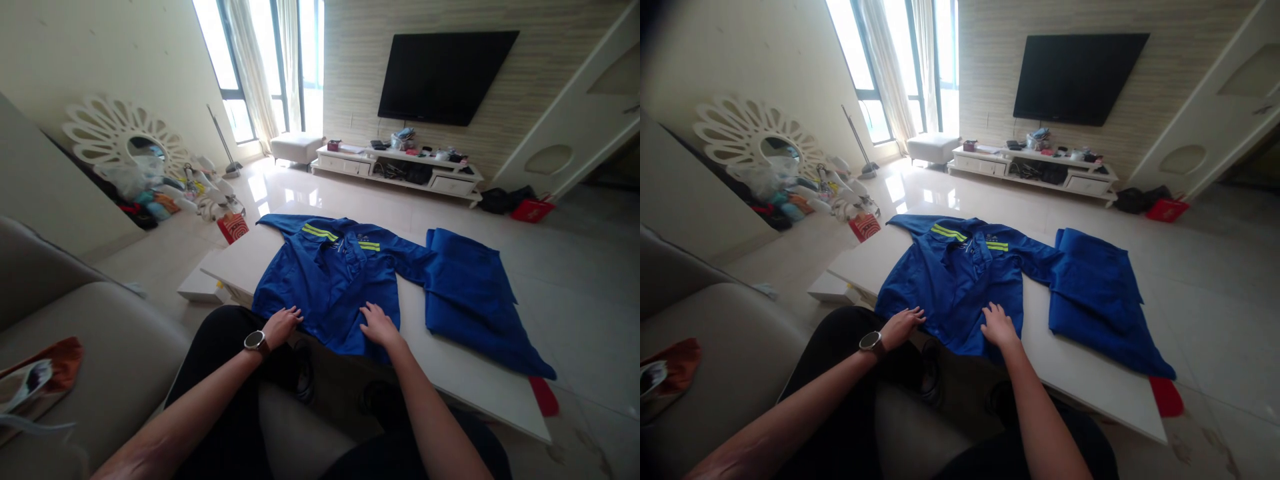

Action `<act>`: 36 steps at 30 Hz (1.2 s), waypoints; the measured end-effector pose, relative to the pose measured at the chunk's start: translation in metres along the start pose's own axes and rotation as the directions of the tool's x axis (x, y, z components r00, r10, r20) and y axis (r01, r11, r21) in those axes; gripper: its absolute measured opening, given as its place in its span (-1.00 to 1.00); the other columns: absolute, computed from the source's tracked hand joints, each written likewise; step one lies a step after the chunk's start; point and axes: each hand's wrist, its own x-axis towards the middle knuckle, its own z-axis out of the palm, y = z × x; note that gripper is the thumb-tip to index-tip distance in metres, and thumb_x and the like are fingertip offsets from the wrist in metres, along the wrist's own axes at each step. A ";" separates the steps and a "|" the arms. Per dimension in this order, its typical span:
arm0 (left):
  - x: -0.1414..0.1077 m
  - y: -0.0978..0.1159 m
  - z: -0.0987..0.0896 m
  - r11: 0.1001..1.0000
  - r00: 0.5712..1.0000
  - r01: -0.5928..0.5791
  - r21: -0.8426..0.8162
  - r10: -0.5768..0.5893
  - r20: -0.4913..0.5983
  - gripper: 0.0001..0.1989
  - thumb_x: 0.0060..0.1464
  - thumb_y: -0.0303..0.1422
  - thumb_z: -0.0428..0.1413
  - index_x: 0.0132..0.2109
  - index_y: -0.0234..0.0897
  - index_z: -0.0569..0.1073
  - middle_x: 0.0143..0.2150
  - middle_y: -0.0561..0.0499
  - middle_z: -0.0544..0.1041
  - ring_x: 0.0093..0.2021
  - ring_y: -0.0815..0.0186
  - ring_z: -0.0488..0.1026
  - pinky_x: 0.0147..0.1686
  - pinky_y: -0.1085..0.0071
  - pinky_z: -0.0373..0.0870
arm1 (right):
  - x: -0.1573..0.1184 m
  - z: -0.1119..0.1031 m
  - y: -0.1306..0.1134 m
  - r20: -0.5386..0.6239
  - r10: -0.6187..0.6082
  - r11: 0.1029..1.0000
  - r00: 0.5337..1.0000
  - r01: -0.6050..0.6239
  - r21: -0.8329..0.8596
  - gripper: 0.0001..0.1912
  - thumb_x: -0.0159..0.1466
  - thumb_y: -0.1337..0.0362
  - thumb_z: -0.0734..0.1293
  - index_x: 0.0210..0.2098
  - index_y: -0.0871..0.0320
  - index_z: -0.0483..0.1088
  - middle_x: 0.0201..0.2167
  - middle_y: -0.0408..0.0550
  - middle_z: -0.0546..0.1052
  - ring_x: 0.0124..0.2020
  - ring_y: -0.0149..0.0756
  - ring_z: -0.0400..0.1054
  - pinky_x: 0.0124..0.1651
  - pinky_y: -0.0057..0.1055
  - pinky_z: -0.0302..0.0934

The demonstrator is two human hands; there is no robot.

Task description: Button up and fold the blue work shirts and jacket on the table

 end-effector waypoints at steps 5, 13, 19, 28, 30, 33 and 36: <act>-0.014 0.014 -0.004 0.996 0.997 0.075 0.048 -0.076 0.017 -0.72 0.25 -0.40 0.04 -0.02 -0.24 0.61 0.12 -0.29 0.58 0.22 0.04 0.48 0.22 0.13 0.38 | -0.002 0.000 -0.007 0.152 -0.051 0.998 0.987 0.055 -0.019 -0.59 0.28 0.31 0.30 0.09 0.19 0.55 0.05 0.21 0.58 0.09 -0.01 0.48 0.13 -0.21 0.28; -0.016 0.027 -0.024 0.989 0.966 0.137 0.052 -0.145 0.214 -0.84 0.02 -0.42 0.14 -0.37 -0.13 0.63 -0.26 -0.11 0.66 -0.21 0.09 0.63 -0.17 0.28 0.50 | -0.011 -0.011 -0.015 0.237 -0.117 0.989 0.965 0.091 0.116 -0.70 0.24 0.30 0.32 -0.10 0.06 0.63 -0.14 0.00 0.66 -0.13 -0.18 0.56 -0.13 -0.41 0.31; 0.066 0.043 -0.075 0.988 0.986 0.134 -0.075 -0.126 0.106 -0.81 0.13 -0.31 0.11 -0.21 -0.11 0.63 -0.13 -0.09 0.66 -0.10 0.11 0.60 -0.12 0.30 0.46 | -0.015 -0.022 -0.005 -0.009 -0.007 0.994 1.000 0.008 0.107 -0.66 0.35 0.21 0.26 0.04 0.08 0.55 0.01 0.03 0.61 0.04 -0.14 0.49 0.02 -0.34 0.26; 0.186 0.021 -0.085 0.867 0.870 0.489 -0.093 -0.492 -0.010 -0.41 0.13 -0.25 0.22 0.21 -0.43 0.26 0.16 -0.46 0.36 0.10 -0.12 0.50 -0.01 0.14 0.45 | 0.030 -0.015 0.003 -0.229 0.081 0.977 0.970 -0.032 0.211 -0.73 0.37 0.17 0.24 -0.06 0.08 0.51 0.01 0.03 0.56 0.09 -0.16 0.41 0.16 -0.31 0.22; 0.187 0.013 -0.077 0.901 0.905 0.426 -0.086 -0.426 0.018 -0.53 0.16 -0.42 0.15 0.19 -0.41 0.28 0.15 -0.44 0.34 0.08 -0.07 0.51 -0.03 0.15 0.46 | 0.048 -0.013 0.007 -0.314 0.103 0.954 0.944 -0.005 0.299 -0.73 0.36 0.15 0.24 -0.10 0.10 0.51 -0.03 0.03 0.57 0.05 -0.16 0.42 0.15 -0.30 0.24; 0.179 0.010 -0.067 0.959 0.964 0.264 -0.105 -0.264 0.010 -0.62 0.17 -0.61 -0.03 0.12 -0.33 0.33 0.18 -0.38 0.31 0.06 0.00 0.48 -0.11 0.22 0.47 | 0.079 -0.017 0.015 -0.390 0.172 0.902 0.905 0.014 0.431 -0.73 0.33 0.12 0.24 -0.16 0.12 0.50 -0.12 0.02 0.59 -0.06 -0.16 0.46 0.08 -0.29 0.30; 0.171 0.013 -0.061 0.983 0.996 0.088 -0.159 -0.088 0.005 -0.63 0.17 -0.65 -0.10 0.04 -0.28 0.39 0.12 -0.30 0.35 0.02 0.04 0.45 -0.14 0.23 0.46 | 0.123 -0.035 0.020 -0.402 0.281 0.853 0.871 -0.034 0.521 -0.73 0.30 0.10 0.26 -0.19 0.14 0.47 -0.17 0.04 0.59 -0.10 -0.15 0.47 0.06 -0.26 0.32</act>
